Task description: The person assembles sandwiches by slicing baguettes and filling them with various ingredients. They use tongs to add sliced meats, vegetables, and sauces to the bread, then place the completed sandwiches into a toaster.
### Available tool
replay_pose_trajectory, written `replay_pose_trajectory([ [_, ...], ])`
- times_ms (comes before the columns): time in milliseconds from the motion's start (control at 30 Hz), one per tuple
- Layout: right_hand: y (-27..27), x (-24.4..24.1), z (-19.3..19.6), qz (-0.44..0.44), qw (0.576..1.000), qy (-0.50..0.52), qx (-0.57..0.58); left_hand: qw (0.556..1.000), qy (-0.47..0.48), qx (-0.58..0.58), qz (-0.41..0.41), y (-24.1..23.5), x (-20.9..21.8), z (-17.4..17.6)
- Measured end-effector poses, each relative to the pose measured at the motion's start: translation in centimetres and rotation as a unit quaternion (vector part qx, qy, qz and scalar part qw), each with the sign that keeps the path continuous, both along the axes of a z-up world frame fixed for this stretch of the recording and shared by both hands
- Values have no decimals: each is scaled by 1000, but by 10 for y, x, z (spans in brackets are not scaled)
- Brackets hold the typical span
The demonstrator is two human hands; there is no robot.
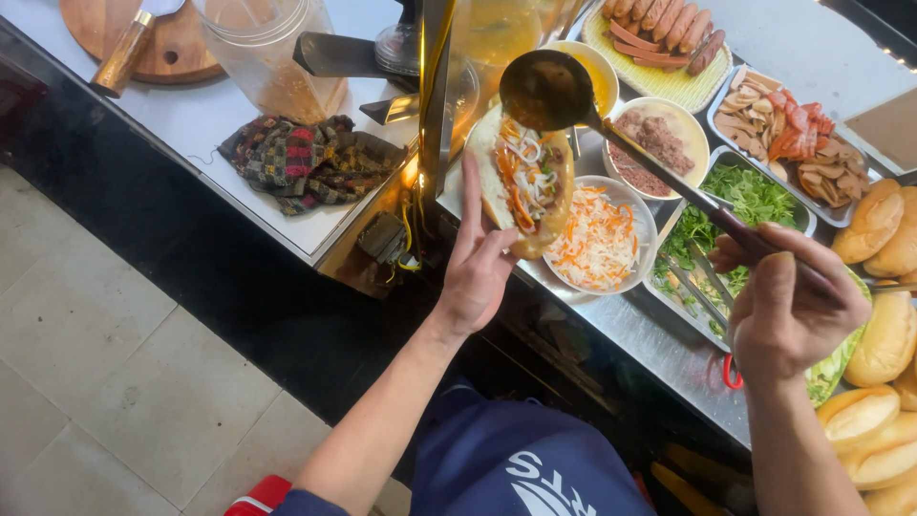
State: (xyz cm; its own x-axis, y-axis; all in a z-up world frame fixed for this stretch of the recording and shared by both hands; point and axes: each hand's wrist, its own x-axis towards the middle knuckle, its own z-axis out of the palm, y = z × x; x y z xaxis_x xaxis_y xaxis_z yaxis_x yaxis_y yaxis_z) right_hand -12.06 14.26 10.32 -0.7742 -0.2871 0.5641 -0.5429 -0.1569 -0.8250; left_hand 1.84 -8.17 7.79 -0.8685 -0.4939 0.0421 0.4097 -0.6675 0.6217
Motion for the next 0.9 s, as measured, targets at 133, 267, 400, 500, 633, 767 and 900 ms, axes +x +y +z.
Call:
replay_pose_trajectory([
  [133, -17, 9, 15, -35, 973, -226, -42, 1000, 5, 25, 4, -7, -2, -14],
  [267, -37, 11, -26, -19, 986, -163, 8, 999, -10, -32, 20, -8, 19, -37],
  [400, -67, 28, -65, -24, 992, 24, 125, 995, -29, -85, 31, -12, 42, -59],
  [500, -75, 36, -84, -32, 989, 20, 141, 996, -33, -83, 25, -11, 47, -58],
  [633, -82, 41, -103, -63, 983, -32, 169, 995, -47, -91, 10, -1, 42, -48],
  [767, -78, 42, -112, -29, 970, -191, 144, 996, -31, -87, -11, 16, 28, -47],
  [900, -43, 52, -60, -72, 959, -169, 217, 995, -4, -91, -48, 49, 7, -34],
])
